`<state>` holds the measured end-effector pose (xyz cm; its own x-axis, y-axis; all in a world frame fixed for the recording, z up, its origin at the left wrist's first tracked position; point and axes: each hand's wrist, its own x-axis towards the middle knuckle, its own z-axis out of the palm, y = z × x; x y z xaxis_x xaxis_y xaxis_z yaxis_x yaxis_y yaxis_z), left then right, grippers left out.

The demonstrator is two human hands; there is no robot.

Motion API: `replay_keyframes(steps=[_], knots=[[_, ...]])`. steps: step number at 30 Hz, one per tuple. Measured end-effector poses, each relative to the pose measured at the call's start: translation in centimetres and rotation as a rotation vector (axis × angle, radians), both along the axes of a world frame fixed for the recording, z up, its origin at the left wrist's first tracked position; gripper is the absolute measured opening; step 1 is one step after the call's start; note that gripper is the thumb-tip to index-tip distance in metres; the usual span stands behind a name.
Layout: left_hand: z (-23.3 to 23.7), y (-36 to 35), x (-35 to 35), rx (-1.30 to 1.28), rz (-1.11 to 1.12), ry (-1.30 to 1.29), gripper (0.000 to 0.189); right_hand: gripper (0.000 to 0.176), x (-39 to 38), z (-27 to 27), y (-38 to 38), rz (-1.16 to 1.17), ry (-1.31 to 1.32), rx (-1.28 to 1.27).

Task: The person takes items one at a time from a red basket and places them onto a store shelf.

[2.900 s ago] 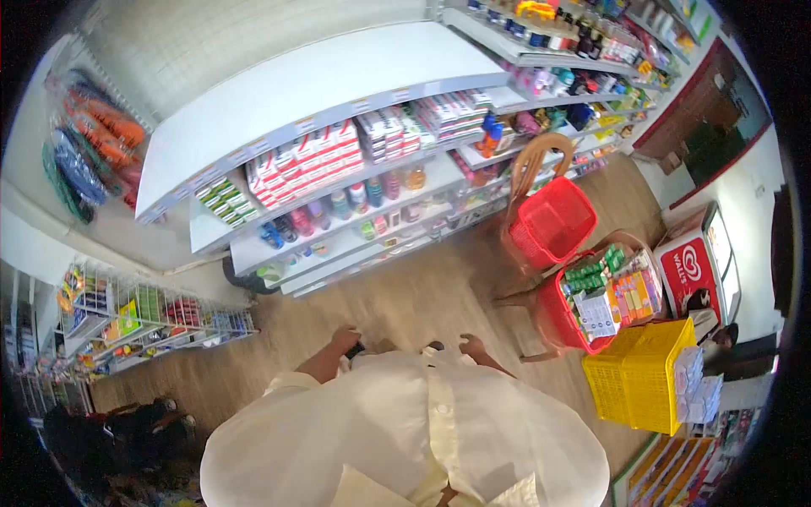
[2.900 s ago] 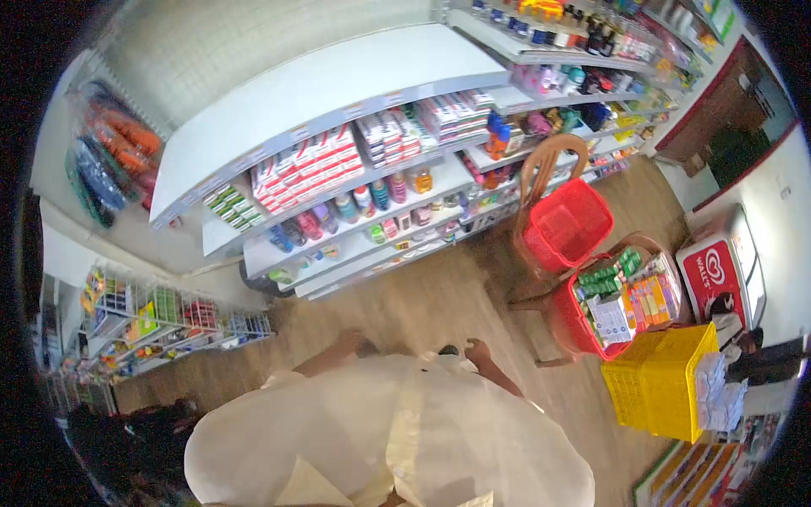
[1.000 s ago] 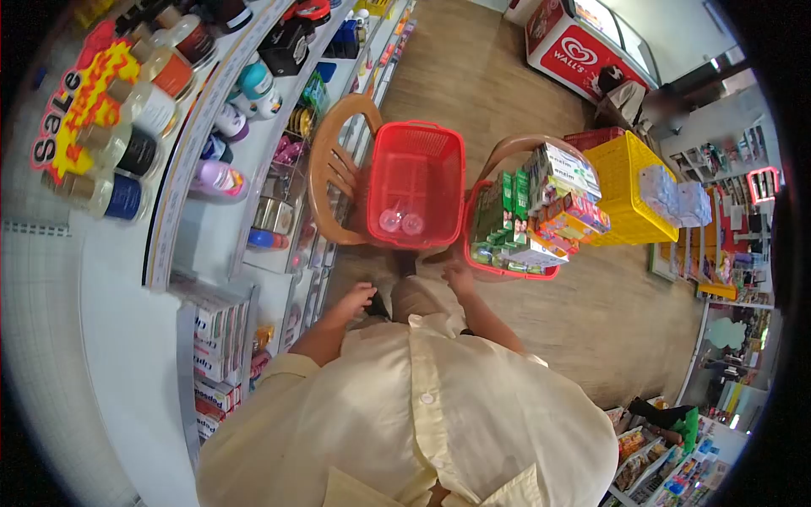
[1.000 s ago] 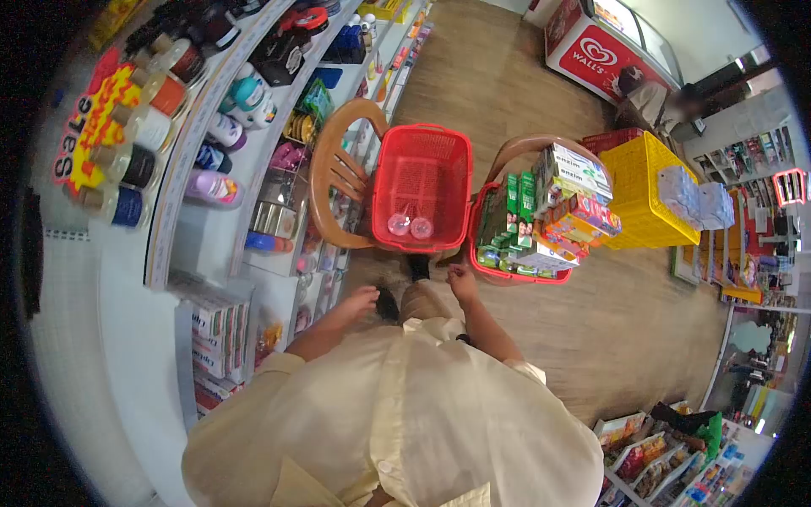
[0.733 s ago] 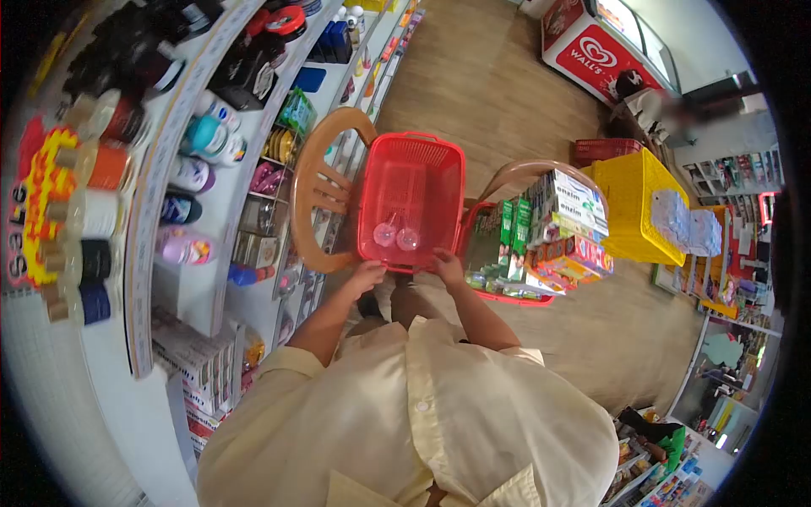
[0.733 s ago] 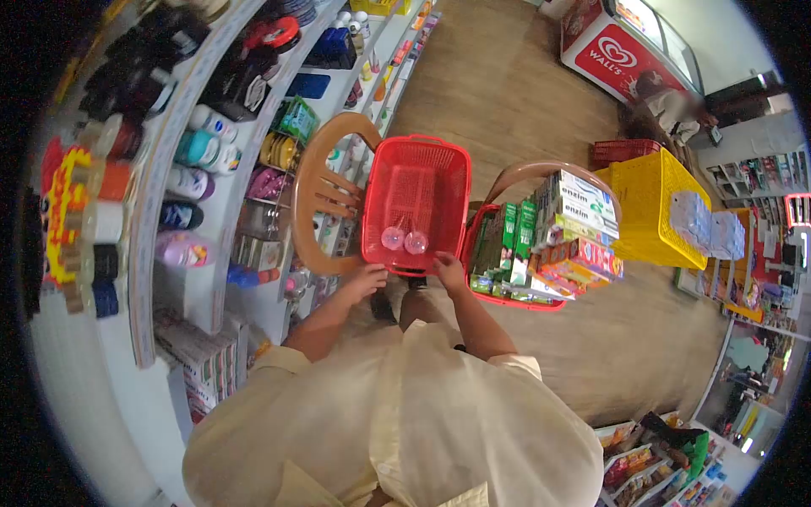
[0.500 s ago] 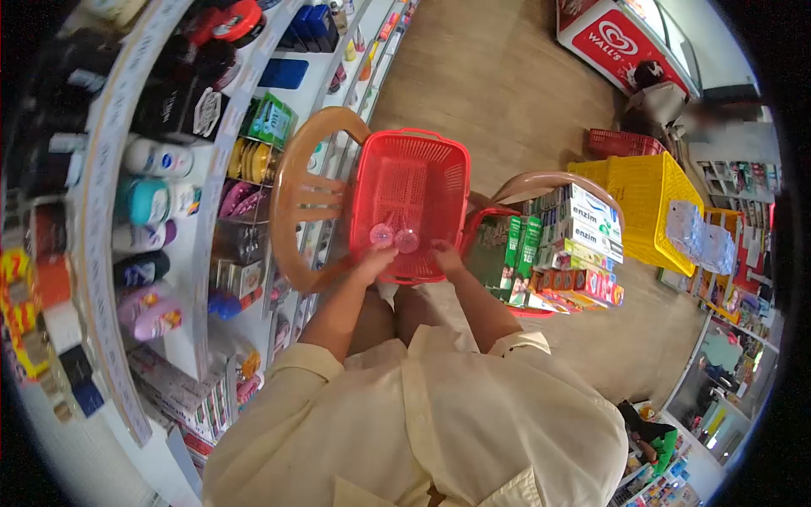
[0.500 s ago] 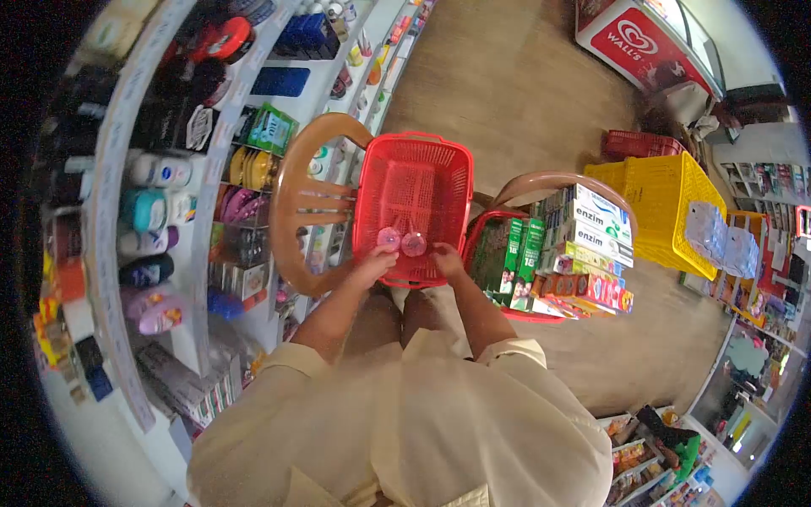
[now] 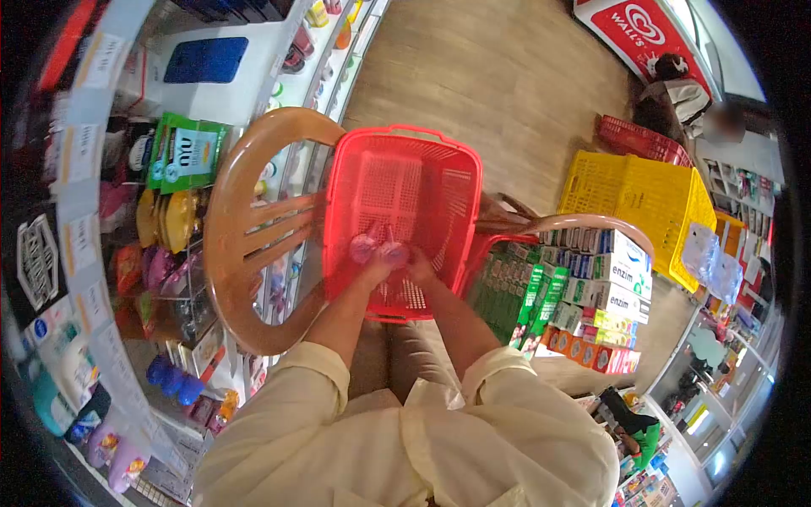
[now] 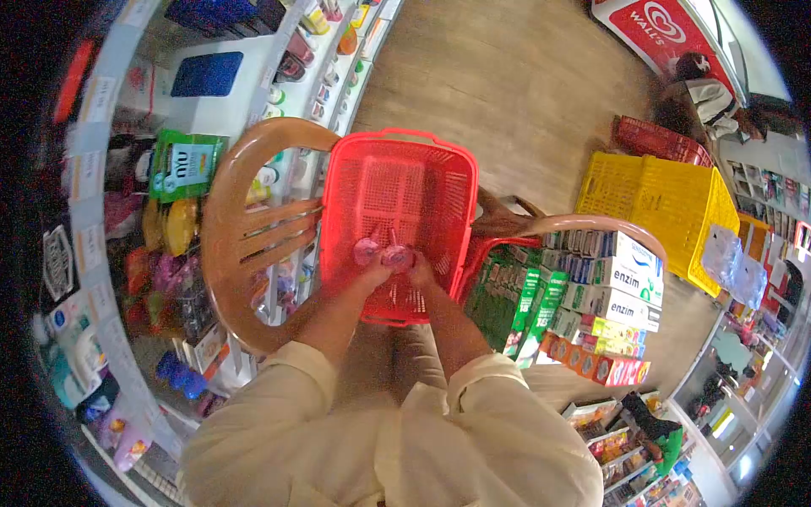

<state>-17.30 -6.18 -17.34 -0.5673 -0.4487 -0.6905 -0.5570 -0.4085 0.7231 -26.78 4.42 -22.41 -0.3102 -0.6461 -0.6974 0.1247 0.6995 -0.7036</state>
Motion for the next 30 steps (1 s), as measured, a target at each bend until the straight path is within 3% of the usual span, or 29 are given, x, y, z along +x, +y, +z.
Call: replay_keyframes(steps=[1,4,5,8,9,10,11,13,17,19,23,25,30], knots=[[-1.6,0.4,0.2,-0.009,0.008,0.036,0.036,0.049,0.1,0.0,-0.5,0.012,0.032,0.046],[-22.8,6.4,3.9,-0.07,0.027,0.34,0.038,0.05,-0.7,2.1,-2.8,0.063,0.046,0.24],[-21.5,6.1,3.6,-0.066,0.027,0.338,0.038,0.05,-0.6,1.7,-2.7,0.063,0.043,0.243],[-10.1,3.5,1.5,0.012,0.14,0.138,0.038,0.046,0.2,-0.8,-1.4,0.014,0.072,0.172],[-7.0,2.7,1.1,-0.114,0.054,0.024,0.037,0.045,0.7,-2.9,-0.3,-0.083,-0.038,-0.007],[-5.3,2.1,0.9,-0.241,-0.034,-0.089,0.036,0.045,1.1,-5.3,0.7,-0.18,-0.147,-0.189],[-5.3,2.0,1.1,-0.246,-0.033,-0.088,0.036,0.045,1.5,-8.9,2.2,-0.18,-0.147,-0.193],[-6.0,1.7,1.4,-0.109,-0.053,-0.215,0.039,0.04,1.9,-14.9,4.6,-0.358,-0.508,-0.195],[-2.0,0.7,1.7,-0.073,-0.114,-0.126,0.049,0.04,1.0,-5.2,1.9,-0.358,-0.658,-0.378],[-1.9,1.1,2.2,0.207,0.28,-0.069,0.059,0.039,0.6,-3.2,1.2,-0.119,-0.274,-0.125],[-0.3,-0.2,3.3,-0.042,0.085,-0.041,0.061,0.039,0.4,1.5,0.5,-0.159,-0.26,-0.367],[5.1,-1.1,3.3,0.3,0.237,0.057,0.058,0.039,-0.3,7.0,0.1,-0.237,-0.494,-0.304],[13.3,-1.4,4.7,0.321,0.252,0.167,0.049,0.04,-1.4,18.2,-0.6,-0.237,-0.647,-0.183]])
